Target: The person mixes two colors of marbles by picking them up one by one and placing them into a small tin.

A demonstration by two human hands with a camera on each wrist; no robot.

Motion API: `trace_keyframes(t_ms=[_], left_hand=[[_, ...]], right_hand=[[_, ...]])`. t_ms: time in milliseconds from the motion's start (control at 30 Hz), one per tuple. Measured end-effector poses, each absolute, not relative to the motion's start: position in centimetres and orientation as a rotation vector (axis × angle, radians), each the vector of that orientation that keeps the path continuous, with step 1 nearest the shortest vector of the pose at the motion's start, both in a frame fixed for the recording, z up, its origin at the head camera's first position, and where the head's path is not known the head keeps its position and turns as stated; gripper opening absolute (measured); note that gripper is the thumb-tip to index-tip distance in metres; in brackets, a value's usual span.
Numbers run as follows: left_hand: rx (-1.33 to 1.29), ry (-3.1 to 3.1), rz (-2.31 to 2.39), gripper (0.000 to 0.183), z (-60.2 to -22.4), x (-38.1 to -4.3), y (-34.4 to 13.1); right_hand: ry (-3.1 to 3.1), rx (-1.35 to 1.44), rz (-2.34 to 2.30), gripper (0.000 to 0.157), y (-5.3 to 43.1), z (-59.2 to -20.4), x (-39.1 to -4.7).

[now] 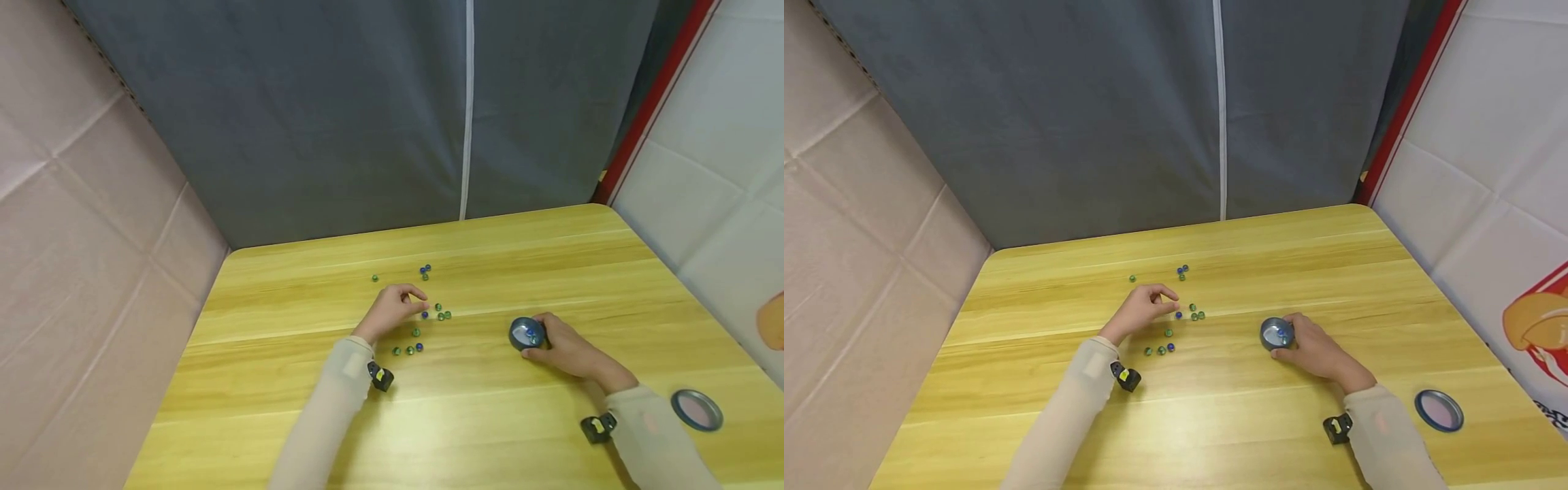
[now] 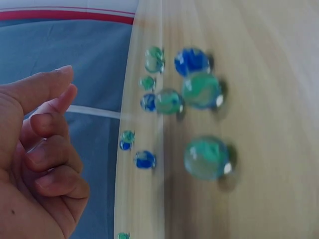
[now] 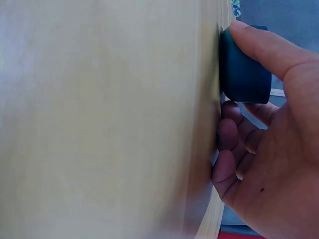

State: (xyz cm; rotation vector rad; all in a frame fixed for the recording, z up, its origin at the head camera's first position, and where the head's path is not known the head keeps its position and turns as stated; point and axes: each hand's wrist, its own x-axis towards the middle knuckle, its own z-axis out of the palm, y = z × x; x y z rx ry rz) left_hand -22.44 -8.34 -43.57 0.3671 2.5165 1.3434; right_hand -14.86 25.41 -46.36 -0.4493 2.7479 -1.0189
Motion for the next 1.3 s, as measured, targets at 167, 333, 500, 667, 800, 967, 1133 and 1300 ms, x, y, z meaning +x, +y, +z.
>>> trace_keyframes(t_ms=[167, 333, 500, 667, 800, 967, 1133, 1300], left_hand=[[0.345, 2.532, 1.333, 0.029, -43.8, -22.8, -9.1], [0.329, 2.536, 1.33, 0.03, -44.0, -22.9, -9.7], [0.292, 2.555, 1.309, 0.027, -44.4, -23.0, -10.5], [0.255, 2.547, 1.31, 0.028, -44.9, -23.0, -11.3], [0.246, 2.536, 1.316, 0.029, -45.3, -23.1, -11.7], [0.248, 2.528, 1.313, 0.028, -45.8, -23.4, -11.9], [0.243, 2.535, 1.292, 0.026, -46.4, -23.3, -12.0], [0.239, 2.542, 1.282, 0.025, -46.8, -23.3, -12.0]], right_hand=[[2.749, -0.44, -1.022, 0.066, 25.4, -46.3, -14.7], [2.747, -0.432, -1.025, 0.066, 25.5, -46.3, -14.7], [2.759, -0.448, -1.027, 0.065, 25.6, -46.4, -14.8], [2.758, -0.463, -1.036, 0.064, 25.7, -46.5, -14.7], [2.756, -0.464, -1.035, 0.064, 25.8, -46.3, -14.5], [2.764, -0.46, -1.036, 0.064, 25.9, -46.3, -14.5], [2.765, -0.471, -1.037, 0.064, 25.9, -46.6, -14.5], [2.763, -0.463, -1.038, 0.064, 25.9, -46.8, -14.5]])
